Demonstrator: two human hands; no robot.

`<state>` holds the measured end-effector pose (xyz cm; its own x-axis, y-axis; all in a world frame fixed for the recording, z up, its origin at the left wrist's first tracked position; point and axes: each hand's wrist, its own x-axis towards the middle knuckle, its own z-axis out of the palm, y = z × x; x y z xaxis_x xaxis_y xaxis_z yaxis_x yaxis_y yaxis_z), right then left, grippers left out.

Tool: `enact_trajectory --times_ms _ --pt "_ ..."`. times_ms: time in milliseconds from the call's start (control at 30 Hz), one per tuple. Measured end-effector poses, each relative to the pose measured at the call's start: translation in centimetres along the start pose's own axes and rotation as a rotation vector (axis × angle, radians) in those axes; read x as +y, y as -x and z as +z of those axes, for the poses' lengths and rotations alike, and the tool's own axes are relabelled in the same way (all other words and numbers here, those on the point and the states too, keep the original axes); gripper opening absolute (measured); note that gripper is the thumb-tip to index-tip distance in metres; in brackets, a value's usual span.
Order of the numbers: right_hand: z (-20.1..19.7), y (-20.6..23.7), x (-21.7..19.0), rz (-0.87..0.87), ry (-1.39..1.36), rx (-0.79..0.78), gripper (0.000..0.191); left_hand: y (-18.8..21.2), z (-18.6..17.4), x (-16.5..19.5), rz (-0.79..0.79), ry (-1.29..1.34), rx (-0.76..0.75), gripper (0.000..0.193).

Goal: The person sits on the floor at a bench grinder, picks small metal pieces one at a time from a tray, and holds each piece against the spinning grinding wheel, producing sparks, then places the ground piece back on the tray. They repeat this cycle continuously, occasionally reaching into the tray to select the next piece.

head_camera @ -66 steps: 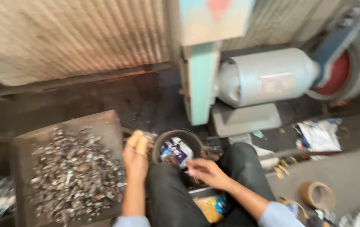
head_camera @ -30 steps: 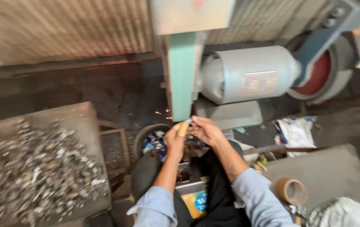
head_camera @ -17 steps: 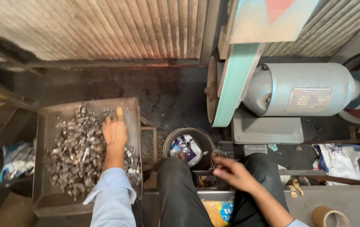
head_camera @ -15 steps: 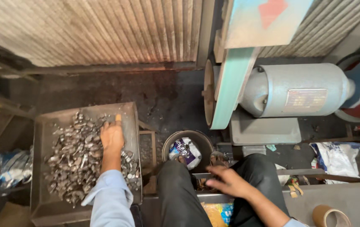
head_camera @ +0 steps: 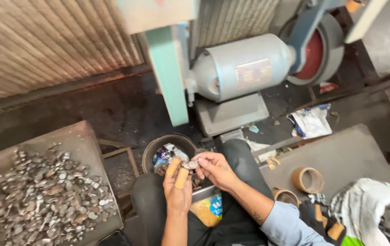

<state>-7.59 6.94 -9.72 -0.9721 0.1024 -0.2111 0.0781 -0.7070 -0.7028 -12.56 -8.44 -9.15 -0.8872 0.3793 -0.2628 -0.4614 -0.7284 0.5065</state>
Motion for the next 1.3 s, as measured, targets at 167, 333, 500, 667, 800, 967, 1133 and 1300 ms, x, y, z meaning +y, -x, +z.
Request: enact_trajectory --times_ms 167,333,500,667,800,967,1133,1300 --pt "-1.6 1.2 -2.7 -0.020 0.071 -0.067 0.025 1.3 -1.4 -2.2 -0.015 -0.405 -0.069 0.037" --pt "-2.5 -1.8 -3.2 0.028 -0.008 -0.054 0.026 -2.9 -2.8 -2.8 0.019 -0.762 -0.151 0.037" --pt "-4.5 -8.8 -3.3 0.097 -0.046 0.064 0.025 -10.8 -2.7 -3.4 -0.093 -0.771 -0.100 0.033" --pt "-5.3 -13.8 -3.2 0.174 -0.089 0.199 0.024 -14.5 -2.3 -5.1 -0.110 -0.628 0.021 0.028" --pt "-5.9 -14.1 -3.0 0.197 -0.088 0.218 0.024 -14.4 -2.6 -6.5 -0.092 -0.571 0.102 0.026" --pt "-6.4 -14.5 -2.6 0.184 -0.047 0.218 0.023 -14.6 -2.8 -7.0 -0.059 -0.525 0.098 0.026" --pt "-5.2 -12.8 -4.0 0.164 -0.055 0.195 0.023 -12.7 -0.1 -4.9 -0.019 -0.576 0.055 0.026" --pt "-2.2 -5.3 -7.8 0.025 0.182 -0.099 0.027 -4.6 3.7 -0.2 0.521 -1.116 -0.220 0.029"
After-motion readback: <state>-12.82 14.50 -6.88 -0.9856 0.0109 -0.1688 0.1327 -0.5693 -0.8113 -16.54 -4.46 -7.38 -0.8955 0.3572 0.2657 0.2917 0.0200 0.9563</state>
